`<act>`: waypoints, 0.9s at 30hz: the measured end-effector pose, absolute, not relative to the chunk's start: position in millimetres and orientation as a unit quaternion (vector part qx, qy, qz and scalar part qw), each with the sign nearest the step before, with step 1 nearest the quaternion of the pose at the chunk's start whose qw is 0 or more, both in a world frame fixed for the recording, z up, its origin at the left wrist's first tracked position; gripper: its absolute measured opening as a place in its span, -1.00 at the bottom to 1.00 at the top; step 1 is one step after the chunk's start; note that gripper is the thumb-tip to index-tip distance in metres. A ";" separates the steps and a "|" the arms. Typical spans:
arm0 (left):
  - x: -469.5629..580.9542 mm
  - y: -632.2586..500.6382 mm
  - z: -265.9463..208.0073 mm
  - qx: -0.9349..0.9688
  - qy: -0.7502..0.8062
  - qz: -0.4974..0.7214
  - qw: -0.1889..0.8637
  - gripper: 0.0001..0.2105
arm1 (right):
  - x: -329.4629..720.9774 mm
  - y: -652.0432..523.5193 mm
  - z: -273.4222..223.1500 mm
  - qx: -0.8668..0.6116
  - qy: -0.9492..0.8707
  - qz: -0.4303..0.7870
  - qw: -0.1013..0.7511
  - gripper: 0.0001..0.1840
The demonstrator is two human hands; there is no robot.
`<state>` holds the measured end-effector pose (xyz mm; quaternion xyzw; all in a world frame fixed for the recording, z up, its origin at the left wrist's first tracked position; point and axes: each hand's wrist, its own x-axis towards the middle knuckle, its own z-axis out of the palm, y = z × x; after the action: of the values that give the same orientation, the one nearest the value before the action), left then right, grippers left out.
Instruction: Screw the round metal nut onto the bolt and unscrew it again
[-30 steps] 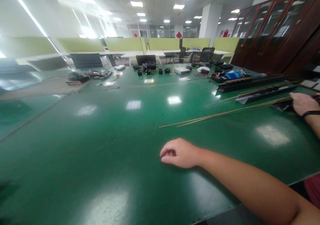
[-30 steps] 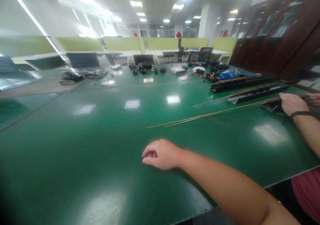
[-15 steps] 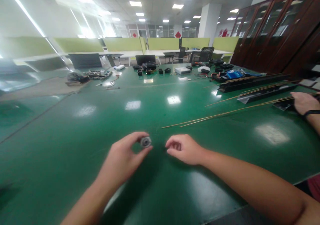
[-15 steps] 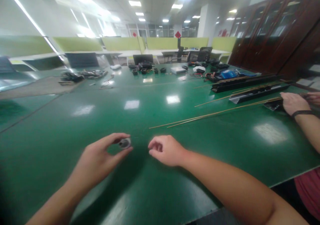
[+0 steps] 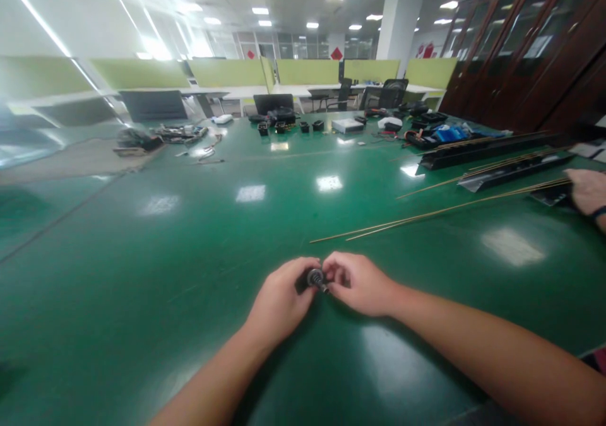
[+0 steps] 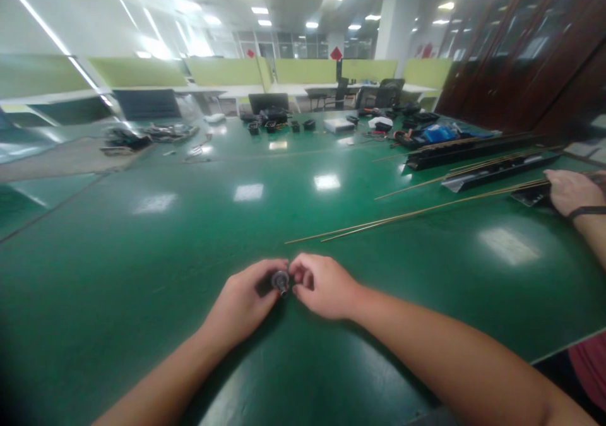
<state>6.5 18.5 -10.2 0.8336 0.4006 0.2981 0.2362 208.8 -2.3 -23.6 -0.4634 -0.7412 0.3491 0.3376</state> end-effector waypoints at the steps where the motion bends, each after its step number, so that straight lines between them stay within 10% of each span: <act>1: 7.9 18.9 -9.4 0.834 0.397 0.298 0.241 -0.71 | 208.7 -1.6 -23.7 -0.465 -0.740 0.350 0.339 -0.77; 27: 3.5 28.7 -6.7 0.821 0.371 0.367 0.231 -0.79 | 208.5 -2.7 -23.4 -0.476 -0.697 0.395 0.362 -0.56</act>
<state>3.5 28.7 -6.7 0.8213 0.3706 0.3673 0.2307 208.5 -2.7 -23.4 -0.4763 -0.6970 0.3950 0.3623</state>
